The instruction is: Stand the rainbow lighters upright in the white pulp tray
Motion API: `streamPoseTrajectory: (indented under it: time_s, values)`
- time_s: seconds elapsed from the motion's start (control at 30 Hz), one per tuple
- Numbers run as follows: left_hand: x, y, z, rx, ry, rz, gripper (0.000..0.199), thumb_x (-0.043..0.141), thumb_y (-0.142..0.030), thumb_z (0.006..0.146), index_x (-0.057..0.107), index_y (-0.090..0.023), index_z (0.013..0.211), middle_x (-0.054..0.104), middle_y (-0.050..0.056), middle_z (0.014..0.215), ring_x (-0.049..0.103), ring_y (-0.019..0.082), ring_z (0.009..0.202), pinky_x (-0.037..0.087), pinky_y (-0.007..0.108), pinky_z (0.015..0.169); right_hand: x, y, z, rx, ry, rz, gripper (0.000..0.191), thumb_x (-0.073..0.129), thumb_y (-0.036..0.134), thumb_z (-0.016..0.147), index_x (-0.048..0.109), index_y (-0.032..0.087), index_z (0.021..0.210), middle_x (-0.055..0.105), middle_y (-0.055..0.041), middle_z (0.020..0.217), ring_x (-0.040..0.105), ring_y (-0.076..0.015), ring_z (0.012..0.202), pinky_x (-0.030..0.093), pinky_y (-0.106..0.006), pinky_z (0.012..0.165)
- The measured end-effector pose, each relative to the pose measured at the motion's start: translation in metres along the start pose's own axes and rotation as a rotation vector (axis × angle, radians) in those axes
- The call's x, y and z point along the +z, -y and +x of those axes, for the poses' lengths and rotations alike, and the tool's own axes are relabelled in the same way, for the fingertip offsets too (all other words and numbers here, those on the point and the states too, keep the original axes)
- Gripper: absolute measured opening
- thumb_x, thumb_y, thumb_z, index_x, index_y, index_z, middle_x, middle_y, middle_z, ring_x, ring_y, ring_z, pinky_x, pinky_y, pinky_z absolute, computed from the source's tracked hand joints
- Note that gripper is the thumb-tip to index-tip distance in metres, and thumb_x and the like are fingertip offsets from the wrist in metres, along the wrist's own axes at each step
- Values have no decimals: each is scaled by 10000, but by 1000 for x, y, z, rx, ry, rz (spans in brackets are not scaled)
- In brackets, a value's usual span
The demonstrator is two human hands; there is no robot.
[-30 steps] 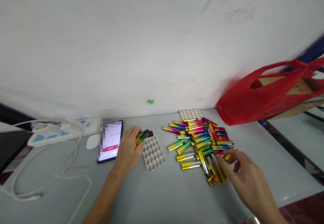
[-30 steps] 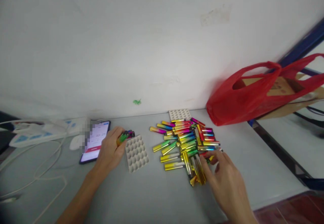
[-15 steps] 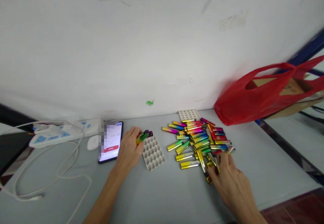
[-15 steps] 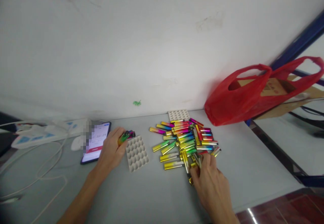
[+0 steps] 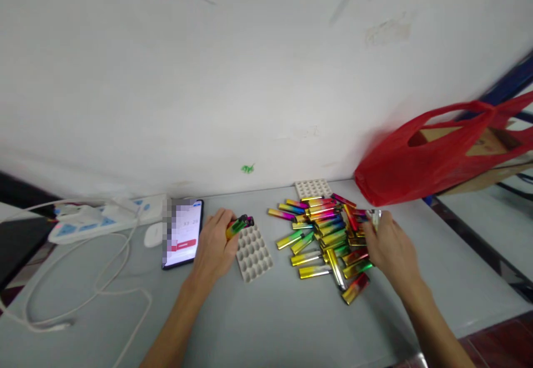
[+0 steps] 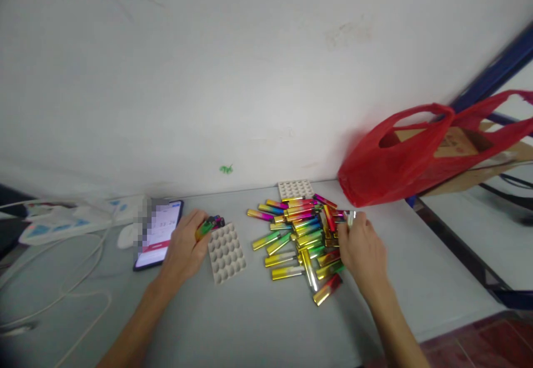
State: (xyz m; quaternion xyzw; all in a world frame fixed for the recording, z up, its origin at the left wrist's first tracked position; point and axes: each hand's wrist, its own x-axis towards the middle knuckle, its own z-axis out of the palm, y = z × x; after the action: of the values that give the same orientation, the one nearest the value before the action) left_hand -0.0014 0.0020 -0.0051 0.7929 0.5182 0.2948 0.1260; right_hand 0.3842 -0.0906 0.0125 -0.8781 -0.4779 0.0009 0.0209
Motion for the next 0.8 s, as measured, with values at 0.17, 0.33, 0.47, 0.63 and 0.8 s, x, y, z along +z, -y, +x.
streamPoseTrajectory:
  time_s: [0.17,0.33,0.47,0.63,0.8]
  values:
    - [0,1,0,-8,-1,1,152,537,-133,883,459,-263,890,594,56,938,561,307,875,411,418,765,6,9,23,12,-1,-6,455,359,485,1156,606,127,1289,731,-222,1153,766,-411,1074,547,-456,834]
    - [0,0,0,-15,11,-4,184,535,-113,873,437,-269,877,589,50,936,566,303,883,410,410,752,3,6,18,-13,-11,13,485,400,529,1134,654,164,1327,694,-216,1172,724,-440,1153,563,-498,881]
    - [0,0,-1,-12,22,-7,181,531,-114,888,438,-270,880,590,53,948,565,304,890,406,409,756,0,5,14,-25,-17,58,496,414,533,1129,669,161,1337,678,-203,1167,752,-391,1045,562,-485,887]
    - [2,0,0,-13,26,-2,177,534,-119,888,440,-269,883,590,52,953,564,305,897,403,407,765,-4,-3,12,7,-64,135,491,428,537,1118,697,174,1309,698,-186,1151,743,-377,996,543,-469,831]
    - [2,2,0,-17,31,-4,146,537,-142,892,458,-265,894,591,58,943,570,314,900,411,415,776,-13,-29,-17,-170,-116,468,343,546,494,1069,723,218,1169,739,-69,957,678,-251,750,504,-362,701]
